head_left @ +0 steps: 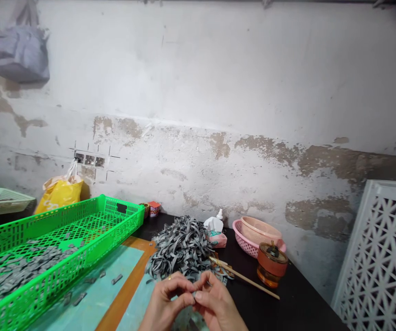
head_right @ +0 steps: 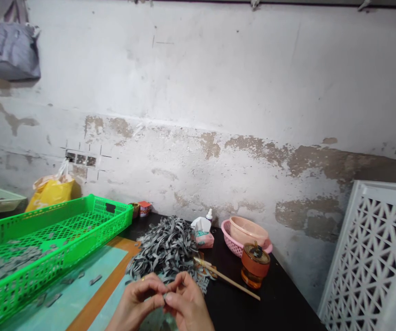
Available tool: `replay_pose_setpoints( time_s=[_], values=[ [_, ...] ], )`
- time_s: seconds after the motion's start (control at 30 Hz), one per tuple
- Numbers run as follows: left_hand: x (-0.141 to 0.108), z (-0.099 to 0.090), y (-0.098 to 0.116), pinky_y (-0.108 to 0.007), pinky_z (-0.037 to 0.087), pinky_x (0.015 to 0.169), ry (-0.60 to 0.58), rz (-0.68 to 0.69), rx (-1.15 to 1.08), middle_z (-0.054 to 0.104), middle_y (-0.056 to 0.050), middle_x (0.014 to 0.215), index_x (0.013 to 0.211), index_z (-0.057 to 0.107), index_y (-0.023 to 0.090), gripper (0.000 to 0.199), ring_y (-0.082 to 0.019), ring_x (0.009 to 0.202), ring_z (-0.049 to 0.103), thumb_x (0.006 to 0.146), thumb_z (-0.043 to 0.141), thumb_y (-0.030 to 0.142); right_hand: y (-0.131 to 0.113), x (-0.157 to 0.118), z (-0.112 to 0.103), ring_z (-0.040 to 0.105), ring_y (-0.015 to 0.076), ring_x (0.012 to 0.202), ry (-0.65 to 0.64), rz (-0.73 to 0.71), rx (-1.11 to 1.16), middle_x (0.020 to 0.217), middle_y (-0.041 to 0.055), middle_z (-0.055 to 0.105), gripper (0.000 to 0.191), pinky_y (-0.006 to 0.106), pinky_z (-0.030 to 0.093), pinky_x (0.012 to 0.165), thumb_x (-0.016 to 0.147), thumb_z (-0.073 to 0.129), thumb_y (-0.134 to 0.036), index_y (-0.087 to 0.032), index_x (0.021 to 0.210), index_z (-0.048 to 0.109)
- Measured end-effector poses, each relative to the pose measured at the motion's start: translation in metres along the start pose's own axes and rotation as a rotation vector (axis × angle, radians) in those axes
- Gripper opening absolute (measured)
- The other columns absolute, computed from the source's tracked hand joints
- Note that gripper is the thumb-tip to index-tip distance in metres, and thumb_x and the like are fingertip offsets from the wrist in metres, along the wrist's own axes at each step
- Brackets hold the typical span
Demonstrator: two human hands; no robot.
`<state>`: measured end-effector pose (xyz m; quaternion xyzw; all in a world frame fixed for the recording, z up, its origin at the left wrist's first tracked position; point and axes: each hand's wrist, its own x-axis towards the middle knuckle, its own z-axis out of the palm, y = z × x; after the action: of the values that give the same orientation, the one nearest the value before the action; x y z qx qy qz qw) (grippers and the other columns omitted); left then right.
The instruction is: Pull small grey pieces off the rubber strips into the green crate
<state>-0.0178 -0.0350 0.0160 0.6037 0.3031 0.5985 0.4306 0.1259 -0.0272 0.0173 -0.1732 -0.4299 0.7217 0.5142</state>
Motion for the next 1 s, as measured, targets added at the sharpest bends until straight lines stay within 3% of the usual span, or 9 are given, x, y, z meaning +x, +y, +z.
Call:
replay_pose_setpoints(
  time_s=[0.37,0.63,1.0],
  values=[
    [0.001,-0.001,0.005,-0.026,0.048,0.063,-0.025,0.019,0.028,0.065,-0.002,0.067,0.070,0.076,0.020,0.016,-0.017,0.063,0.062,0.068,0.078,0.036,-0.005,-0.002,-0.002,0.053,0.0100,0.065,-0.065,-0.087,-0.104,0.073,-0.0034,0.059,0.038,0.023,0.040,0.061,0.061,0.083,-0.030,-0.019,0.078,0.050],
    [-0.002,0.000,0.004,-0.026,0.048,0.062,-0.039,0.001,0.023,0.064,-0.002,0.067,0.068,0.075,0.019,0.018,-0.017,0.061,0.062,0.067,0.078,0.037,-0.004,-0.002,-0.007,0.052,0.0110,0.065,-0.091,-0.072,-0.183,0.072,-0.0023,0.060,0.041,0.024,0.041,0.061,0.062,0.083,-0.030,-0.020,0.077,0.046],
    [-0.001,-0.004,0.007,-0.026,0.043,0.064,0.003,0.014,0.210,0.064,-0.003,0.067,0.063,0.071,0.017,0.018,-0.018,0.067,0.058,0.069,0.075,0.033,-0.006,0.001,-0.015,0.050,0.0114,0.066,-0.067,-0.150,-0.359,0.074,-0.0032,0.059,0.038,0.024,0.038,0.062,0.063,0.081,-0.029,-0.020,0.079,0.047]
  ],
)
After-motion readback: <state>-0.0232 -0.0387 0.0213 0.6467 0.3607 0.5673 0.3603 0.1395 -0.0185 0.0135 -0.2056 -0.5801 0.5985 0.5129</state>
